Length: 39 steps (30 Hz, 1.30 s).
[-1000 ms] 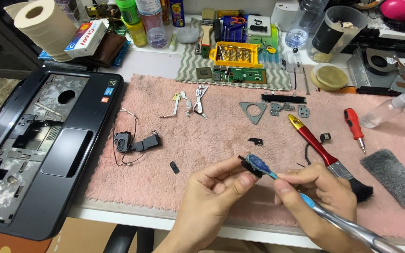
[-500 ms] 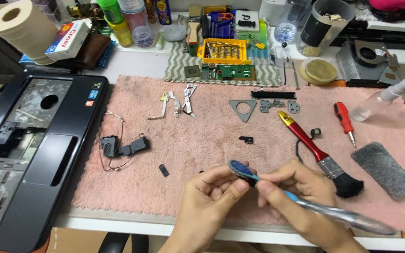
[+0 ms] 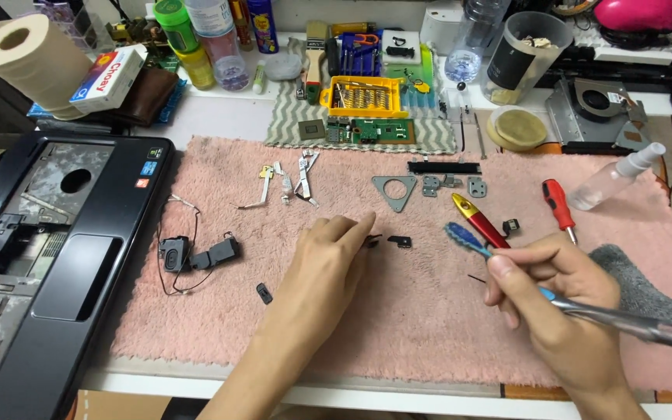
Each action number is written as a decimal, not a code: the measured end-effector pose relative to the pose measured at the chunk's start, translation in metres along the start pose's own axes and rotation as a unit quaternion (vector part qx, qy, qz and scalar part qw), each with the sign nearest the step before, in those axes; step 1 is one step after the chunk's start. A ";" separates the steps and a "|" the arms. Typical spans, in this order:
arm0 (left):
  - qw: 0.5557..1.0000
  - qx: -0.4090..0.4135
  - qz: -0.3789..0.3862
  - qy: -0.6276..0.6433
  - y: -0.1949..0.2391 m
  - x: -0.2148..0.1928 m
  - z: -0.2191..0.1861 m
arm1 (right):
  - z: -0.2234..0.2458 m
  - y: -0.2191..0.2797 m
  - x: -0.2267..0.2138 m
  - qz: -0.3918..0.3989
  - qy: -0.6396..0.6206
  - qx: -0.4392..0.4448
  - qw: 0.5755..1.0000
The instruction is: The person cleans small disassembled printer parts on a pink towel using a paintbrush and a toothbrush. They brush a metal bracket, then several black plastic components, switching tools to reach crevices.
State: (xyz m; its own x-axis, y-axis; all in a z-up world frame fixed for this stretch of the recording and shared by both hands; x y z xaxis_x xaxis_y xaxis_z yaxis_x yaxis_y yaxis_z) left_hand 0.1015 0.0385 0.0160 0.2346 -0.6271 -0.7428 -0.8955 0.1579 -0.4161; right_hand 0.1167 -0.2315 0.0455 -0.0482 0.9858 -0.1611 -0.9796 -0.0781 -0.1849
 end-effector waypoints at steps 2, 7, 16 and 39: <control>0.999 0.002 0.036 -0.041 -0.007 0.005 0.004 | 0.000 0.002 -0.001 0.000 0.006 0.003 1.000; 0.998 0.007 0.057 -0.020 -0.008 -0.005 0.010 | 0.002 0.006 -0.003 -0.014 0.080 0.003 0.997; 0.999 -0.019 0.003 -0.044 0.057 -0.086 0.008 | 0.019 0.008 0.007 -0.019 0.102 0.032 0.994; 0.810 -0.255 -0.086 0.520 0.032 -0.022 -0.029 | 0.028 0.034 0.036 0.014 0.093 0.114 0.989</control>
State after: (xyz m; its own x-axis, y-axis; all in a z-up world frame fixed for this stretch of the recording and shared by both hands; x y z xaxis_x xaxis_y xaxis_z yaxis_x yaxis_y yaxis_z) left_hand 0.0567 0.0350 0.0343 0.1649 -0.9518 0.2587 -0.9854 -0.1702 0.0017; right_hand 0.0764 -0.1941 0.0602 -0.0601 0.9376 -0.3424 -0.9979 -0.0486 0.0421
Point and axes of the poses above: each hand's wrist, its own y-axis away from the middle knuckle, its own x-axis out of the palm, z = x × y, the point moved 3 cm from there along -y, towards the middle knuckle, and after that the axes turned 3 degrees about x, right-handed, at the moved point
